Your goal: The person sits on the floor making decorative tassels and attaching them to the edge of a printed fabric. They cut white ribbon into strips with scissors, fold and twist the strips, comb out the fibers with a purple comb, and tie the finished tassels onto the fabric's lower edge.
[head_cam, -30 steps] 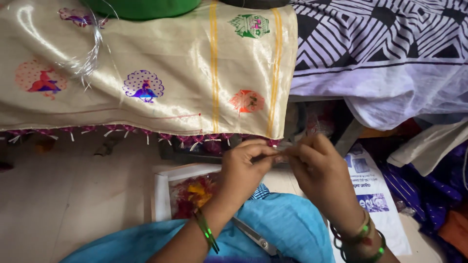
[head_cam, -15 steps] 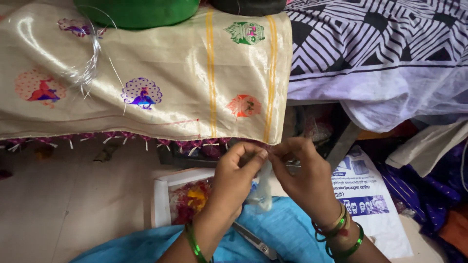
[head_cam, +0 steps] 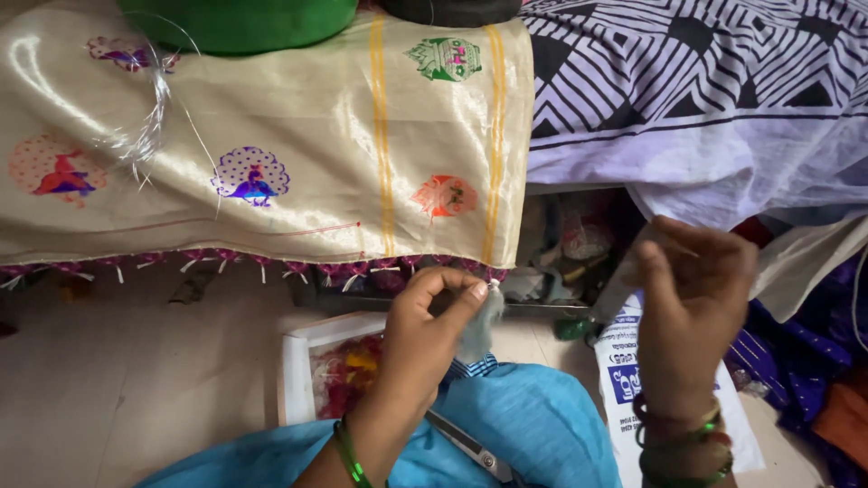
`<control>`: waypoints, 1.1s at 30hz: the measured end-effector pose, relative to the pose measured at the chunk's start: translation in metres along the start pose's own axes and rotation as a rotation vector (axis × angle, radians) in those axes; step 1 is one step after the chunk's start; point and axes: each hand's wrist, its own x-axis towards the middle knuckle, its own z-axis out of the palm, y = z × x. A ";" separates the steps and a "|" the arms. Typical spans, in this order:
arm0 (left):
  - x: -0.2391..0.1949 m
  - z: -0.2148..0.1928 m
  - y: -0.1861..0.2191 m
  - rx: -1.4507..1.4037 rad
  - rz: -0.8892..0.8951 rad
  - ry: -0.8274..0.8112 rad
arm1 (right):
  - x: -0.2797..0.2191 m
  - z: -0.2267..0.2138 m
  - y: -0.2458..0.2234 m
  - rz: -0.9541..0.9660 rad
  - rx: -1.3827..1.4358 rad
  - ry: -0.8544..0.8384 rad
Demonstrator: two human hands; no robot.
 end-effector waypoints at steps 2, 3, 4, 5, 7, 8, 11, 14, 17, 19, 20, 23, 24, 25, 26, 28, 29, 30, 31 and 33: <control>0.001 -0.001 -0.004 0.030 0.084 0.008 | 0.002 -0.013 0.016 0.105 0.015 0.012; 0.001 0.000 -0.002 0.032 0.084 0.007 | -0.003 -0.013 0.020 0.106 0.016 0.013; 0.000 0.000 0.000 0.005 0.018 0.005 | -0.008 -0.014 0.024 0.166 0.011 -0.052; 0.001 0.001 0.003 -0.022 -0.048 0.004 | -0.012 -0.014 0.028 0.225 0.006 -0.117; 0.000 0.003 0.005 0.050 0.026 -0.004 | -0.020 -0.003 0.027 0.193 0.002 -0.273; 0.000 0.003 0.006 0.119 0.101 -0.011 | -0.024 0.003 0.026 0.158 -0.003 -0.432; -0.002 0.005 0.011 0.237 0.213 -0.050 | -0.023 0.028 0.007 -0.166 -0.124 -0.540; -0.001 0.009 0.015 0.283 0.166 -0.008 | -0.028 0.028 0.022 -0.141 -0.224 -0.464; 0.002 0.011 0.015 0.331 0.223 0.013 | -0.023 0.016 0.048 -0.080 -0.122 -0.407; 0.004 0.010 0.013 0.370 0.230 0.022 | -0.018 0.006 0.064 -0.068 -0.116 -0.375; 0.006 0.012 0.013 0.398 0.241 0.025 | -0.014 0.000 0.072 -0.063 -0.123 -0.340; 0.007 0.015 0.011 0.329 0.162 0.042 | -0.001 -0.015 0.094 0.078 -0.137 -0.321; 0.007 0.017 0.011 0.335 0.161 0.047 | 0.003 -0.018 0.097 0.080 -0.130 -0.325; 0.007 0.019 0.011 0.309 0.123 0.061 | 0.008 -0.021 0.100 0.141 -0.236 -0.355; 0.006 0.020 0.011 0.284 0.084 0.073 | 0.011 -0.024 0.103 0.203 -0.343 -0.385; 0.007 0.024 0.009 0.284 0.079 0.082 | 0.009 -0.029 0.105 0.280 -0.267 -0.376; 0.007 0.025 0.008 0.278 0.078 0.085 | 0.008 -0.030 0.105 0.352 -0.198 -0.363; 0.008 0.027 0.006 0.283 0.076 0.086 | 0.005 -0.030 0.104 0.355 -0.194 -0.364; 0.008 0.028 0.005 0.259 0.084 0.085 | 0.001 -0.030 0.103 0.336 -0.077 -0.381; 0.008 0.030 0.005 0.237 0.094 0.082 | -0.002 -0.024 0.095 0.316 0.042 -0.395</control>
